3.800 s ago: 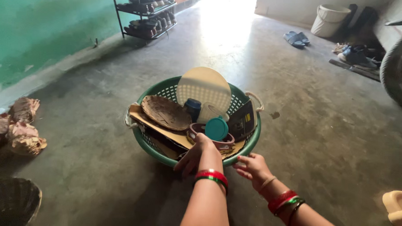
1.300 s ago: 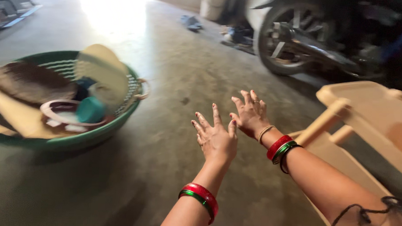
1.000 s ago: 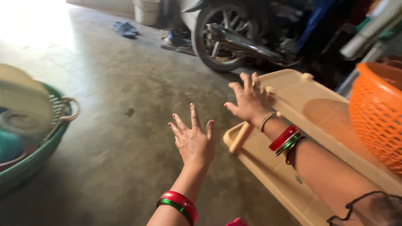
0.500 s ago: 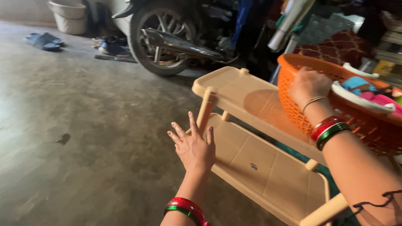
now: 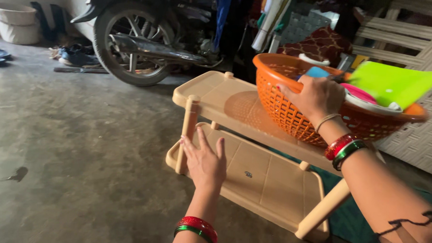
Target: The person sorts various household items from an orange basket into a green basket. They handle a plastic bottle, a pouch, a small container, a phone, and a tin can, placing each into the green basket. The person also retrieves a blue strainer from a shelf and places it into the green basket.
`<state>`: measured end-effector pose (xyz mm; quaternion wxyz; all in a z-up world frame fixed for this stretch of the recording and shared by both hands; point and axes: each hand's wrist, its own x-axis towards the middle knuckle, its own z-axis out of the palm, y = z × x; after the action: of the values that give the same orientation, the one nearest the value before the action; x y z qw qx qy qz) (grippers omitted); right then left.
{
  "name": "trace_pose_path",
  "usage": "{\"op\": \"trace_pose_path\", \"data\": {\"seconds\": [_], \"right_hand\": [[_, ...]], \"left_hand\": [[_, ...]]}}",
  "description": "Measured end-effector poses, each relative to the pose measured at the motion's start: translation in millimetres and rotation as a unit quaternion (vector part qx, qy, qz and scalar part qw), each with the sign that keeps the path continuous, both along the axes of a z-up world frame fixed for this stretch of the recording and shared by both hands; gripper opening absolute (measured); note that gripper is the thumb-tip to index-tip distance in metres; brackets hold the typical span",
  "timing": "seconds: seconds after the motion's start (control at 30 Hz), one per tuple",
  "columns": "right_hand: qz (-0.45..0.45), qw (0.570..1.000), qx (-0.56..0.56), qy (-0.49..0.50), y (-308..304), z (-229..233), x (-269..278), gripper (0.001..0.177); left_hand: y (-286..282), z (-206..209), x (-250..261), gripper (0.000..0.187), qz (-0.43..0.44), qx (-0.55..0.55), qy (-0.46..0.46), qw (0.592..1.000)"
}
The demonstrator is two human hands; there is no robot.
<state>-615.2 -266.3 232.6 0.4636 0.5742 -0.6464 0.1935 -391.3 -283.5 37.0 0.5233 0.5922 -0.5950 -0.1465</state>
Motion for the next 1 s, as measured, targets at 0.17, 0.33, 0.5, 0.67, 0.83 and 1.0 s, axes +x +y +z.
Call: {"op": "trace_pose_path", "data": {"seconds": [0.17,0.33,0.5,0.67,0.83,1.0], "right_hand": [[0.095,0.995,-0.025,0.021,28,1,-28,0.061],[0.165,0.984,0.003,-0.070,44,18,-90,0.048],[0.200,0.950,-0.149,-0.190,55,7,-126,0.045],[0.209,0.760,-0.243,-0.566,33,7,-144,0.033],[0.346,0.379,-0.027,-0.858,47,-3,-159,0.048],[0.246,0.396,0.059,-0.883,41,-3,-155,0.033]], "left_hand": [[-14,17,-9,0.081,-0.030,0.104,0.121,0.987],[-28,42,-44,0.089,-0.115,0.108,0.333,0.930],[-18,52,-77,0.084,-0.192,-0.079,0.392,0.896],[-21,60,-74,0.071,-0.327,-0.076,0.430,0.838],[-22,57,-53,0.073,-0.386,-0.028,0.481,0.787],[-16,53,-46,0.084,-0.373,0.079,0.503,0.776]]}}
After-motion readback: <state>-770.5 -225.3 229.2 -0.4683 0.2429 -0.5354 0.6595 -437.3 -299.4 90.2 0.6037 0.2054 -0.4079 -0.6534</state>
